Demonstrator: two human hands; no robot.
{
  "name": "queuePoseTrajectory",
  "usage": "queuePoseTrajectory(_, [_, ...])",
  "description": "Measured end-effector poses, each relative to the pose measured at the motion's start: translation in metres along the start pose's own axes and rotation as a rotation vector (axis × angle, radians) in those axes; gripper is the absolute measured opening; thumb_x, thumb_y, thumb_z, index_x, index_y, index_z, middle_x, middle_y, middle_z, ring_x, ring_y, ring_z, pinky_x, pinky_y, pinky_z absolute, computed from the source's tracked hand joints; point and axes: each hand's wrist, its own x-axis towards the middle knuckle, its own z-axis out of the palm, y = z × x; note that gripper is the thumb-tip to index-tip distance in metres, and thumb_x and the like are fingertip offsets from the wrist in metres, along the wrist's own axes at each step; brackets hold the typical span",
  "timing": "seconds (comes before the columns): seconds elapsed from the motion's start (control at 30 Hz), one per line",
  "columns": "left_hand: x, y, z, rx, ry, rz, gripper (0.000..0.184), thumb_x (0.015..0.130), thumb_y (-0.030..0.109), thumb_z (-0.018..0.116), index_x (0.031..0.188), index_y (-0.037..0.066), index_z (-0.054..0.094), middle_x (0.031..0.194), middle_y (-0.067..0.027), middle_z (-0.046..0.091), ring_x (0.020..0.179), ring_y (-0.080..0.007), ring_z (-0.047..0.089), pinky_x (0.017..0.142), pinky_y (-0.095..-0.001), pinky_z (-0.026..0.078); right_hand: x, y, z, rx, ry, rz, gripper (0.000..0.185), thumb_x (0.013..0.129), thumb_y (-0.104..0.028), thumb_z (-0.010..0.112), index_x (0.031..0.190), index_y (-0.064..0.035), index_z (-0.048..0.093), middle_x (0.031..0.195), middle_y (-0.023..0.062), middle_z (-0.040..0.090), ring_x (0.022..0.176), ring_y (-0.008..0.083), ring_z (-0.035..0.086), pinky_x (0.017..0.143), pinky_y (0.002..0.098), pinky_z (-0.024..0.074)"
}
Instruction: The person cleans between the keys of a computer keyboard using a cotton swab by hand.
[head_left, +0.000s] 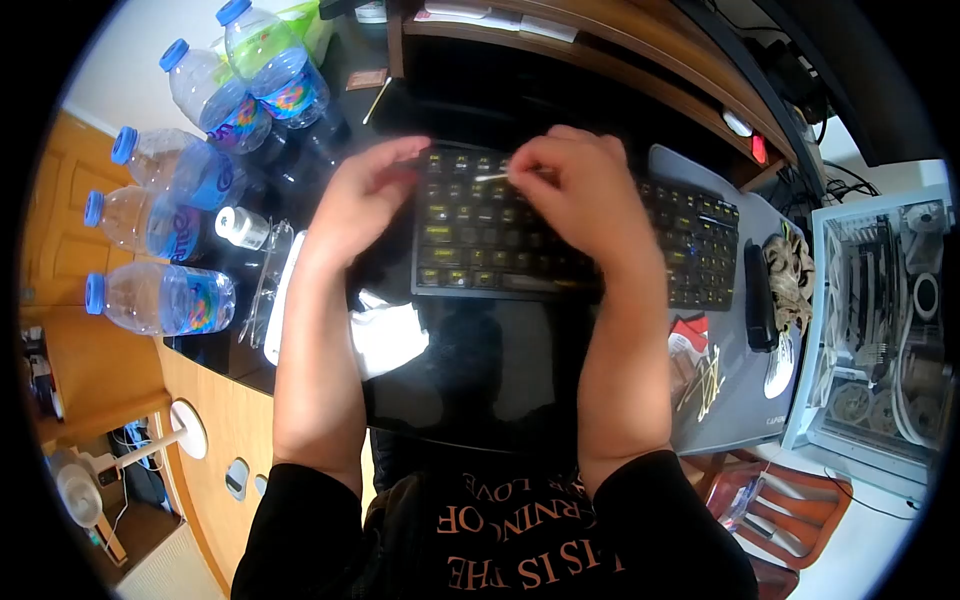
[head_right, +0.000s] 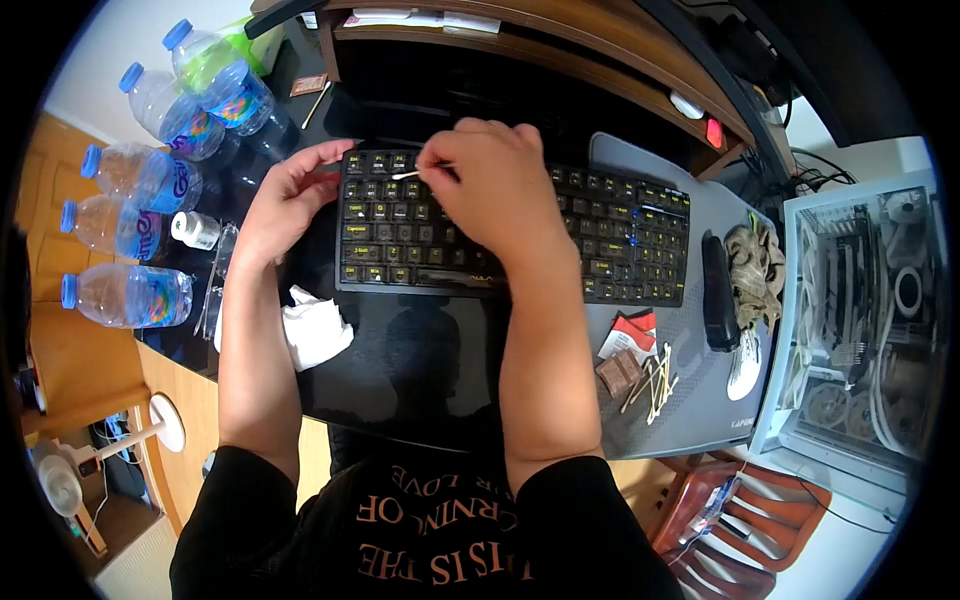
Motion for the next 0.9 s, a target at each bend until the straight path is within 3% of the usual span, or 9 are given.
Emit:
queuePoseTrajectory(0.1, [0.0, 0.001, 0.001, -0.036, 0.003, -0.018, 0.054, 0.089, -0.02, 0.045, 0.138, -0.002, 0.057, 0.129, -0.0079, 0.066, 0.113, -0.0151, 0.063, 0.102, -0.0274, 0.048, 0.001, -0.006, 0.017, 0.021, 0.022, -0.072, 0.005, 0.085, -0.017, 0.067, 0.082, -0.0143, 0.07, 0.079, 0.0029, 0.063, 0.09, 0.0245, 0.062, 0.088, 0.0418, 0.0392])
queuePoseTrajectory(0.23, [-0.001, 0.003, 0.003, -0.075, 0.033, -0.036, 0.044, 0.092, -0.013, 0.052, 0.133, -0.002, 0.061, 0.124, -0.0125, 0.069, 0.115, -0.0205, 0.065, 0.1, -0.0305, 0.048, -0.002, 0.003, -0.004, 0.007, -0.025, 0.016, 0.008, 0.086, -0.017, 0.066, 0.082, -0.0138, 0.072, 0.082, 0.0039, 0.065, 0.09, 0.0251, 0.063, 0.089, 0.0414, 0.0394])
queuePoseTrajectory(0.53, [-0.002, 0.007, 0.004, -0.07, 0.034, -0.05, 0.045, 0.092, -0.014, 0.05, 0.134, -0.002, 0.06, 0.123, -0.0117, 0.069, 0.114, -0.0207, 0.065, 0.1, -0.0305, 0.048, -0.001, 0.001, 0.009, 0.012, 0.008, -0.02, 0.009, 0.086, -0.019, 0.066, 0.082, -0.0138, 0.073, 0.083, 0.0043, 0.067, 0.089, 0.0249, 0.064, 0.091, 0.0424, 0.0399])
queuePoseTrajectory(0.67, [-0.004, 0.011, 0.005, -0.063, 0.03, -0.063, 0.047, 0.092, -0.015, 0.049, 0.135, -0.001, 0.06, 0.126, -0.0119, 0.068, 0.116, -0.0208, 0.064, 0.102, -0.0307, 0.048, -0.005, 0.018, -0.009, 0.099, -0.024, 0.135, 0.011, 0.085, -0.02, 0.066, 0.079, -0.0132, 0.071, 0.082, 0.0032, 0.067, 0.088, 0.0248, 0.065, 0.09, 0.0434, 0.0398])
queuePoseTrajectory(0.8, [-0.003, 0.012, 0.004, -0.064, 0.013, -0.071, 0.052, 0.09, -0.018, 0.046, 0.138, -0.002, 0.058, 0.129, -0.0095, 0.066, 0.116, -0.0177, 0.063, 0.103, -0.03, 0.048, -0.001, 0.004, 0.004, 0.016, 0.031, -0.026, 0.01, 0.085, -0.019, 0.065, 0.078, -0.0152, 0.07, 0.08, 0.0013, 0.066, 0.087, 0.0241, 0.064, 0.088, 0.0422, 0.0402])
queuePoseTrajectory(0.83, [-0.003, 0.013, 0.005, -0.057, 0.008, -0.073, 0.054, 0.089, -0.019, 0.045, 0.139, -0.002, 0.056, 0.129, -0.0081, 0.066, 0.116, -0.0162, 0.063, 0.103, -0.0294, 0.048, 0.0, -0.002, 0.008, 0.007, 0.004, -0.029, 0.015, 0.091, -0.023, 0.064, 0.079, -0.0141, 0.069, 0.08, 0.0036, 0.065, 0.085, 0.0212, 0.064, 0.097, 0.0418, 0.0391])
queuePoseTrajectory(0.9, [-0.003, 0.012, 0.004, -0.045, 0.012, -0.07, 0.053, 0.09, -0.018, 0.045, 0.139, -0.003, 0.056, 0.13, -0.0081, 0.065, 0.116, -0.0164, 0.063, 0.103, -0.0298, 0.048, 0.002, -0.004, 0.009, -0.021, -0.028, -0.001, 0.014, 0.09, -0.024, 0.066, 0.081, -0.0135, 0.071, 0.084, 0.0038, 0.067, 0.086, 0.021, 0.064, 0.097, 0.0404, 0.0391])
